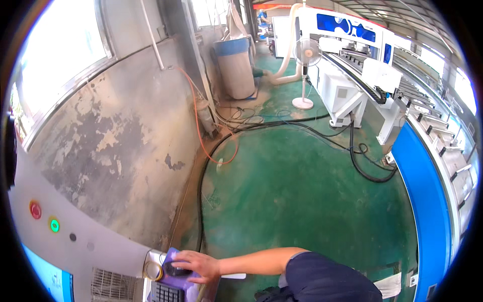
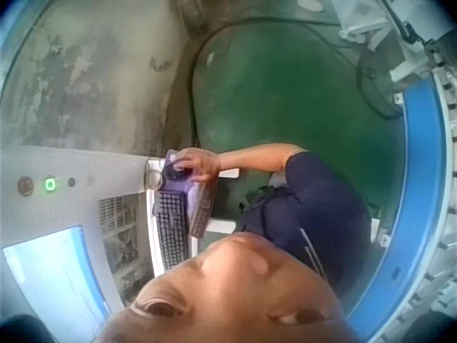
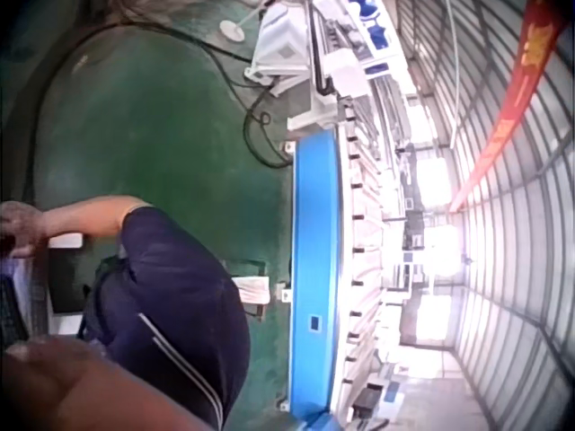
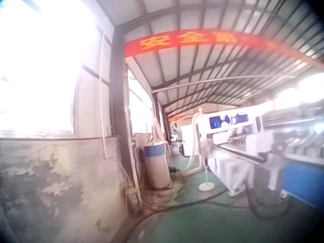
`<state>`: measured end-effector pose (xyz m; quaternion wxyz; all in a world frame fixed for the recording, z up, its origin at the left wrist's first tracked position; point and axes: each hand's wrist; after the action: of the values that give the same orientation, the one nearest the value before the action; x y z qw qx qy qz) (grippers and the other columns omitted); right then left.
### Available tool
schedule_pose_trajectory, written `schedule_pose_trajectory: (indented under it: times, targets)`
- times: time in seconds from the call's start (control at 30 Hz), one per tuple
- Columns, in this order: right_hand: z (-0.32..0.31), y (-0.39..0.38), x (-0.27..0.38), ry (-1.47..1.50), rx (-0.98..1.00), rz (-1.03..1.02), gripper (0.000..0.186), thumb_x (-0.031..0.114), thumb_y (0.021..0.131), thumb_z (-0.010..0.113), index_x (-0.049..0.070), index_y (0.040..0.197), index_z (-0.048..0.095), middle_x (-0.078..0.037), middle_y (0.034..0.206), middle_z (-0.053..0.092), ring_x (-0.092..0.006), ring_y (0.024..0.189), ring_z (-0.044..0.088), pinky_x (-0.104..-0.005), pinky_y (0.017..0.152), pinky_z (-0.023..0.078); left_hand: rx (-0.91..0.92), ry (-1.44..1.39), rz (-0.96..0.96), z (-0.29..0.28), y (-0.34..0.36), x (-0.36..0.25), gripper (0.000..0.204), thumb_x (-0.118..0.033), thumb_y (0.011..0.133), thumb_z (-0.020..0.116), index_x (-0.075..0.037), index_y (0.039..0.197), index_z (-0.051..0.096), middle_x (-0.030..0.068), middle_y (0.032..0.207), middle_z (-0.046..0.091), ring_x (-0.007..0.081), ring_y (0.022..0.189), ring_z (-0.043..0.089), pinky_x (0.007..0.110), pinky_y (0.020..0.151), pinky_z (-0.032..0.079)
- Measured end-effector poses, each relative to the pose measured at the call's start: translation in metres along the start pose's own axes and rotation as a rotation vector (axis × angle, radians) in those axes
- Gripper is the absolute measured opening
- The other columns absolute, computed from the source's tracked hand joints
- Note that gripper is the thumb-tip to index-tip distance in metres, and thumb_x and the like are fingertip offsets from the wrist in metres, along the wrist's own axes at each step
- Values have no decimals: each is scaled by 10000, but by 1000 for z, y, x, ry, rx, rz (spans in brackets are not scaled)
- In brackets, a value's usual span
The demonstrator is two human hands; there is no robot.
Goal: The person operates a CNC machine using a computer interface with a keyboard and mouse, then walks through the workshop to inspect the machinery and returns to the control station.
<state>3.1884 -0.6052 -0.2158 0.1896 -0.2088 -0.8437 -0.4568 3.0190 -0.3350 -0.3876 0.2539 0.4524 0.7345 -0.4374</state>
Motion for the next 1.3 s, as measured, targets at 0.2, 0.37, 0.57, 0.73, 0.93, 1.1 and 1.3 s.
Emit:
schedule_pose_trajectory:
  times: [0.2, 0.37, 0.57, 0.73, 0.93, 1.1, 1.3]
  targets:
    - [-100, -107, -34, -33, -34, 450, 635, 260, 815, 658, 75, 1372, 419, -162, 1378, 424, -336, 1257, 429, -429, 1051, 371, 272, 86, -1, 95, 74, -47, 439, -354, 926, 505, -11, 1196, 556, 154, 1015, 665, 280, 819, 631, 418, 718, 530]
    - [-177, -252, -90, -120, 3, 1029, 586, 392, 869, 594, 104, 1358, 449, -134, 1380, 430, -308, 1239, 462, -402, 1004, 421, 440, 122, -45, 184, 137, -94, 420, -346, 929, 505, -13, 1177, 562, 130, 999, 671, 259, 795, 627, 400, 711, 531]
    - [-283, -333, -148, -200, 75, 1347, 570, 466, 886, 535, 95, 1316, 487, -148, 1350, 461, -336, 1215, 488, -420, 992, 433, 630, 140, -110, 255, 202, -133, 396, -337, 932, 505, -16, 1155, 570, 101, 980, 679, 233, 767, 623, 379, 703, 532]
    - [-343, -362, -217, -358, -326, 1684, 554, 473, 886, 539, 110, 1304, 504, -174, 1307, 486, -356, 1172, 513, -433, 952, 456, 824, 261, -65, 333, 291, -197, 389, -335, 931, 506, -18, 1147, 575, 93, 988, 677, 229, 782, 616, 375, 714, 527]
    - [-375, -360, -278, -215, -338, 1984, 564, 506, 900, 479, 116, 1307, 514, -182, 1291, 500, -378, 1172, 505, -451, 983, 424, 1033, 587, 199, 440, 436, -340, 402, -340, 924, 508, -20, 1157, 576, 112, 1041, 660, 254, 870, 604, 396, 762, 513]
    - [-361, -424, -307, -87, -516, 2230, 563, 523, 896, 454, 111, 1262, 567, -179, 1287, 545, -354, 1215, 482, -454, 993, 410, 1093, 963, 513, 516, 577, -478, 414, -345, 917, 510, -21, 1166, 578, 127, 1085, 646, 274, 942, 594, 414, 802, 501]
    - [-399, -381, -365, -213, -969, 2179, 516, 489, 904, 453, 64, 1128, 645, -165, 1119, 650, -353, 1083, 584, -439, 933, 459, 960, 1479, 896, 592, 739, -601, 427, -350, 910, 512, -23, 1176, 580, 145, 1137, 629, 299, 1030, 583, 435, 850, 486]
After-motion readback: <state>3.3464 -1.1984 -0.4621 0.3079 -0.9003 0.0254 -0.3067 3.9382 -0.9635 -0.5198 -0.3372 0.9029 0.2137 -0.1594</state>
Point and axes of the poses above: each hand's wrist, its own y-axis towards the middle knuckle, its own z-axis out of the palm, x = y × z
